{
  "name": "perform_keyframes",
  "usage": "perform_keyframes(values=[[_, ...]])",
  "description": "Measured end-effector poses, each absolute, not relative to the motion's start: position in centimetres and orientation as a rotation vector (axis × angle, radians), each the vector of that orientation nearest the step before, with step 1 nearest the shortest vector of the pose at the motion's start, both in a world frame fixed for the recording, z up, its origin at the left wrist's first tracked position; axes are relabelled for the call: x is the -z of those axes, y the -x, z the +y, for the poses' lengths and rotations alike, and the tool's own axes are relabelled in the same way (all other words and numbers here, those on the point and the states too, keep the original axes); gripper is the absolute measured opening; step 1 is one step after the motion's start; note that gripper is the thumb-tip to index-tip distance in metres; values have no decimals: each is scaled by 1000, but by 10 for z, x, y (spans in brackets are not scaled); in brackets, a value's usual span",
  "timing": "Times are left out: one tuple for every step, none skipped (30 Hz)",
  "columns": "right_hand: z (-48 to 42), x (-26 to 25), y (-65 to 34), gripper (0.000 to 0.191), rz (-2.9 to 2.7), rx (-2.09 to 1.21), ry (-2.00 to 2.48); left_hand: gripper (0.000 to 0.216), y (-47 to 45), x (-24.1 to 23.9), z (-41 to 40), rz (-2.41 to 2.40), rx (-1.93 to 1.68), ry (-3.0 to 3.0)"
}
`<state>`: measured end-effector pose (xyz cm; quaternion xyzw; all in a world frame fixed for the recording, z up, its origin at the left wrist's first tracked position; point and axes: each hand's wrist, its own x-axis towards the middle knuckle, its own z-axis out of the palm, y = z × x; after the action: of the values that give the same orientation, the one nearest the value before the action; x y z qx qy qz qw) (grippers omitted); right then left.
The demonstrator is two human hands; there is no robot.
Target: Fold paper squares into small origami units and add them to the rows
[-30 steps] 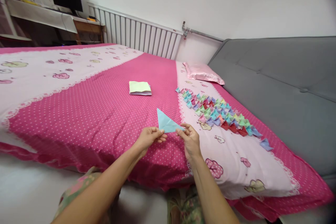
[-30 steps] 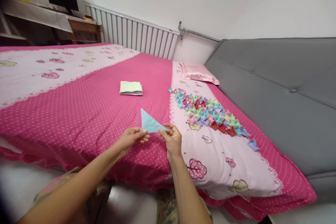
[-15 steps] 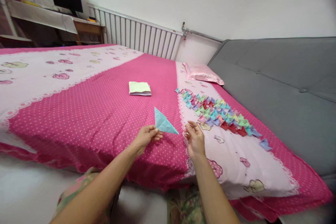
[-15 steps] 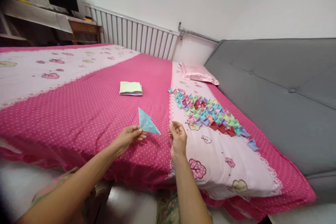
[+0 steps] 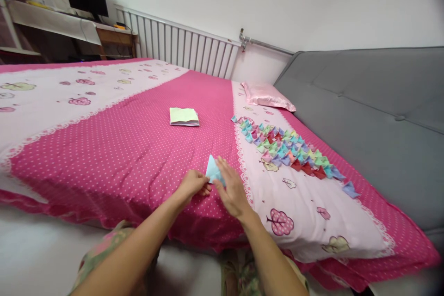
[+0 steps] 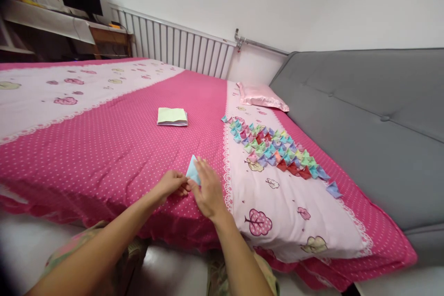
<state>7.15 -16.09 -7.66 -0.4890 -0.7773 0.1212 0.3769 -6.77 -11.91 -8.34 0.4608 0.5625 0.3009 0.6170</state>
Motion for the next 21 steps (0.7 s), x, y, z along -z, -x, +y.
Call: perform_keyframes(values=[[-159,80,-67,51,-2097,-315,1252,26,68,83,-118,1303,-688,-1068],[-157,84,-63,53,-2176,-315,1254,26,68,83,-118,1312,-688,-1073],[-154,87,-60,55,-2238,-322,1267,27,69,82,-117,1319,-691,-1076],[-151,91,-57,55,-2281,-334,1286,27,69,82,-117,1325,-693,-1076],[-149,94,-56,56,-2312,-358,1307,27,69,82,-116,1328,-692,-1073],[-146,97,-55,57,-2332,-387,1327,28,69,82,-116,1330,-687,-1068],[-144,99,-55,57,-2347,-414,1343,28,69,83,-115,1332,-680,-1061],[-142,100,-55,57,-2361,-440,1354,29,69,83,-115,1335,-672,-1055],[-140,100,-56,58,-2375,-459,1358,29,69,83,-114,1337,-661,-1048],[-140,100,-57,61,-2394,-471,1358,28,69,83,-114,1342,-648,-1041],[-139,100,-59,66,-2417,-478,1354,27,69,83,-114,1346,-633,-1032],[-138,100,-60,75,-2444,-480,1349,26,68,83,-114,1350,-618,-1024],[-138,100,-61,85,-2471,-480,1345,24,68,82,-114,1353,-604,-1016],[-137,100,-62,95,-2495,-479,1344,24,67,81,-114,1356,-593,-1009],[-136,101,-62,103,-2511,-478,1348,24,67,81,-114,1357,-586,-1003],[-136,101,-63,108,-2520,-478,1355,24,66,80,-114,1358,-585,-1000],[-134,102,-64,110,-2522,-477,1367,25,66,79,-115,1358,-586,-998],[-133,102,-64,111,-2518,-477,1382,26,66,79,-115,1358,-590,-995],[-132,103,-65,111,-2511,-478,1397,28,66,79,-116,1356,-595,-993],[-130,103,-65,111,-2503,-483,1409,29,66,79,-116,1354,-603,-992],[-128,104,-66,111,-2492,-493,1417,29,66,79,-117,1351,-612,-991]])
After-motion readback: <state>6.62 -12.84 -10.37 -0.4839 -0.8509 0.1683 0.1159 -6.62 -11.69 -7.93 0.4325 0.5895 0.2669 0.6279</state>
